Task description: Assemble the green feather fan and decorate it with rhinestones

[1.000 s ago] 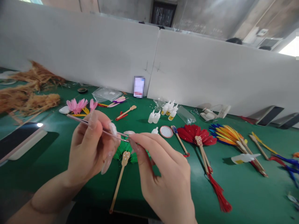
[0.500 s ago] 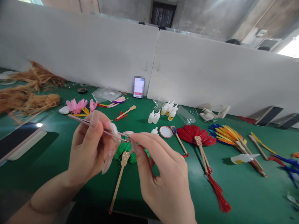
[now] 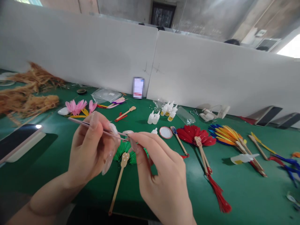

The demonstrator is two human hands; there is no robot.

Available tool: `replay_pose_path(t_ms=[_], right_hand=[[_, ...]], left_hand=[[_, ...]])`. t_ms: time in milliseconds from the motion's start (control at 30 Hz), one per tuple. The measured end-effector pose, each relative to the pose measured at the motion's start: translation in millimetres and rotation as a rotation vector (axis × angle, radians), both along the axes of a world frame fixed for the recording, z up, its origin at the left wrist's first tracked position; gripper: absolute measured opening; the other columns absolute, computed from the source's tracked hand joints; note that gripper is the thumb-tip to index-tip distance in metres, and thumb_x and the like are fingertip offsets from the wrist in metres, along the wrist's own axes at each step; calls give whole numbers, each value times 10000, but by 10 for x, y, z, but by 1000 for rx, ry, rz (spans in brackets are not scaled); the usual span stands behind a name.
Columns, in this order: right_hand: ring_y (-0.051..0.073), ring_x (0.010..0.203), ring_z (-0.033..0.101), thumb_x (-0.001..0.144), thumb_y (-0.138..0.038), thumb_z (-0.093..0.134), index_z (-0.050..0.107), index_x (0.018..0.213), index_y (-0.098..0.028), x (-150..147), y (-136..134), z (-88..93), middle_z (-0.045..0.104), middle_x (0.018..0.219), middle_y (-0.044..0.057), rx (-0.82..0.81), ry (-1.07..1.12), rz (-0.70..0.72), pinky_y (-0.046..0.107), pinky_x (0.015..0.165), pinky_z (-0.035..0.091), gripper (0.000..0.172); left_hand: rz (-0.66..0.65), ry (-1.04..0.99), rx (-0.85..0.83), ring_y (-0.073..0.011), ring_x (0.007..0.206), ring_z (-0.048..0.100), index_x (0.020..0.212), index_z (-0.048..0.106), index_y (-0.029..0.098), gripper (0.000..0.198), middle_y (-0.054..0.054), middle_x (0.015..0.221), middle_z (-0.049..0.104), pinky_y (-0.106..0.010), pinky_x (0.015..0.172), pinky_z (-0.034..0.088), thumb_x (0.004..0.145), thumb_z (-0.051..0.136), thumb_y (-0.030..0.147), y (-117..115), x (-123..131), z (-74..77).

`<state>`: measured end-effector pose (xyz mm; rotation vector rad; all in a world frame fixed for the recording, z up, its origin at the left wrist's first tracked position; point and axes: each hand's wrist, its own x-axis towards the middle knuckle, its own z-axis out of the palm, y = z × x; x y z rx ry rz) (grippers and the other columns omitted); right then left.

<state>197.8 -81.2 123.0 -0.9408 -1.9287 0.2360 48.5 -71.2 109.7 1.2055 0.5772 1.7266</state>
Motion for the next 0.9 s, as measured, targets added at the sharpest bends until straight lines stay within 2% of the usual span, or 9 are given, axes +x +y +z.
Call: replay_pose_path(t_ms=[133, 300, 433, 667, 900], right_hand=[[68, 659, 643, 914, -123, 559, 660, 1032, -261, -10, 10, -10, 695, 824, -49, 16, 2, -18, 138, 717, 550, 208], [66, 667, 656, 896, -103, 573, 666, 1023, -257, -30, 2, -21, 695, 827, -48, 37, 15, -35, 125, 595, 524, 220], [78, 648, 657, 896, -112, 577, 675, 1006, -249, -43, -10, -24, 696, 799, -41, 55, 26, -46, 142, 562, 524, 201], [68, 650, 648, 890, -97, 582, 677, 1011, -238, -58, 3, -35, 706, 814, -45, 75, 25, -44, 136, 665, 548, 209], [60, 640, 652, 877, -89, 603, 680, 997, -235, -56, 20, -49, 709, 811, -53, 83, 23, -61, 134, 690, 551, 204]], left_hand=[[10, 19, 10, -59, 288, 443, 800, 537, 217, 255, 85, 412, 527, -165, 319, 368, 990, 462, 370, -6, 0, -7], [43, 22, 17, -56, 318, 461, 803, 542, 215, 238, 81, 432, 551, -166, 353, 394, 988, 475, 349, -31, -4, -26], [26, 6, 19, -54, 318, 463, 806, 539, 214, 230, 82, 432, 558, -166, 356, 395, 985, 485, 350, -41, -4, -29], [24, -13, -9, -53, 312, 461, 784, 533, 203, 253, 79, 434, 565, -164, 344, 395, 977, 498, 365, -46, 0, -6], [33, -2, -16, -48, 307, 459, 788, 528, 202, 246, 80, 431, 560, -157, 354, 407, 969, 515, 368, -47, 4, -3]])
